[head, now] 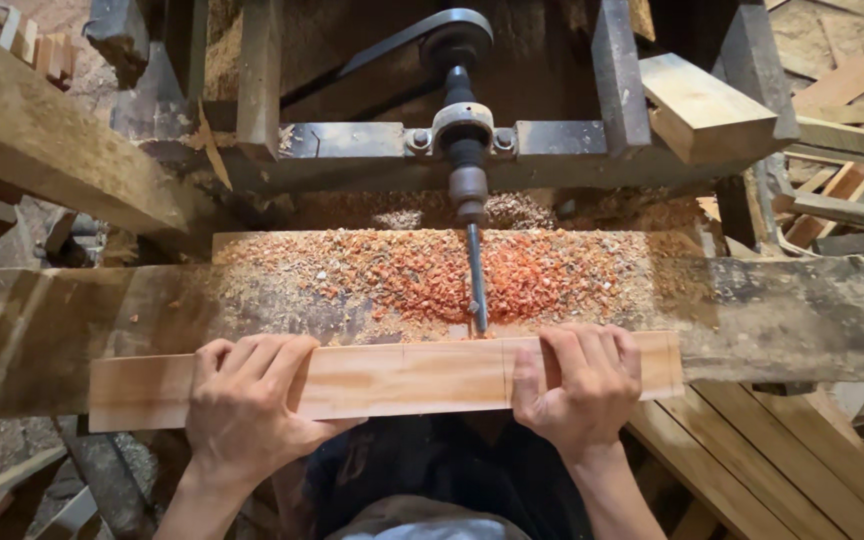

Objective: The person uses a drill press to drill multiple holes into a rectangular wooden plank. They hold the plank with both hands, align it under the drill bit, and repeatedly advance the drill to create holes along the plank's length.

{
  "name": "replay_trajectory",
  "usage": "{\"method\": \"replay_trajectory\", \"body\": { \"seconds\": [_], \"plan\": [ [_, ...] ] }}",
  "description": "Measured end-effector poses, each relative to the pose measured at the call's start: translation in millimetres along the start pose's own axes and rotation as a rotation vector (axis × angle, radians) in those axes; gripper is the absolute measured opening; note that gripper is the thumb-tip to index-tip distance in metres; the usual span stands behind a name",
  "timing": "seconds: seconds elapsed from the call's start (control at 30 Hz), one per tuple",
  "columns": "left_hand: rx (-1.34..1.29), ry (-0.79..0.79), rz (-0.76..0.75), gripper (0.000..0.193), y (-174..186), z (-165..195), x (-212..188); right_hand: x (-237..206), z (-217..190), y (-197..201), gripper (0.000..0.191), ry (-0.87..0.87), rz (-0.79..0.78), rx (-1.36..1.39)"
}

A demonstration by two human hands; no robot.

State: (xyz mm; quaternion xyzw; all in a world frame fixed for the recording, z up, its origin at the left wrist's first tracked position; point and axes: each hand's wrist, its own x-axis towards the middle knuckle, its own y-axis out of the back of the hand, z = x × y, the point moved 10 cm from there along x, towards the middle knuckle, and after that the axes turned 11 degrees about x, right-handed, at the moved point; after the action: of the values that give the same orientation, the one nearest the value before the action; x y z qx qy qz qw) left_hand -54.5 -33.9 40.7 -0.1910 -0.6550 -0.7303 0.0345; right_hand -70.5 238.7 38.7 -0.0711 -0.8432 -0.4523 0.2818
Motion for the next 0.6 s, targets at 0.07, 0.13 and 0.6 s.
{"method": "replay_trajectory", "body": {
  "seconds": [0.07, 0.13, 0.6],
  "plan": [
    [0.012, -0.008, -0.021, 0.075, -1, 0, 4, 3, 1, -3, 0.021, -0.011, -0.013, 0.007],
    [0.009, -0.009, -0.034, 0.076, -2, 0, 6, 4, 3, -5, 0.021, -0.019, -0.024, 0.017],
    [-0.002, -0.001, -0.078, 0.077, -15, -5, 15, 11, 10, -11, 0.026, -0.057, -0.017, 0.037]
  ]
}}
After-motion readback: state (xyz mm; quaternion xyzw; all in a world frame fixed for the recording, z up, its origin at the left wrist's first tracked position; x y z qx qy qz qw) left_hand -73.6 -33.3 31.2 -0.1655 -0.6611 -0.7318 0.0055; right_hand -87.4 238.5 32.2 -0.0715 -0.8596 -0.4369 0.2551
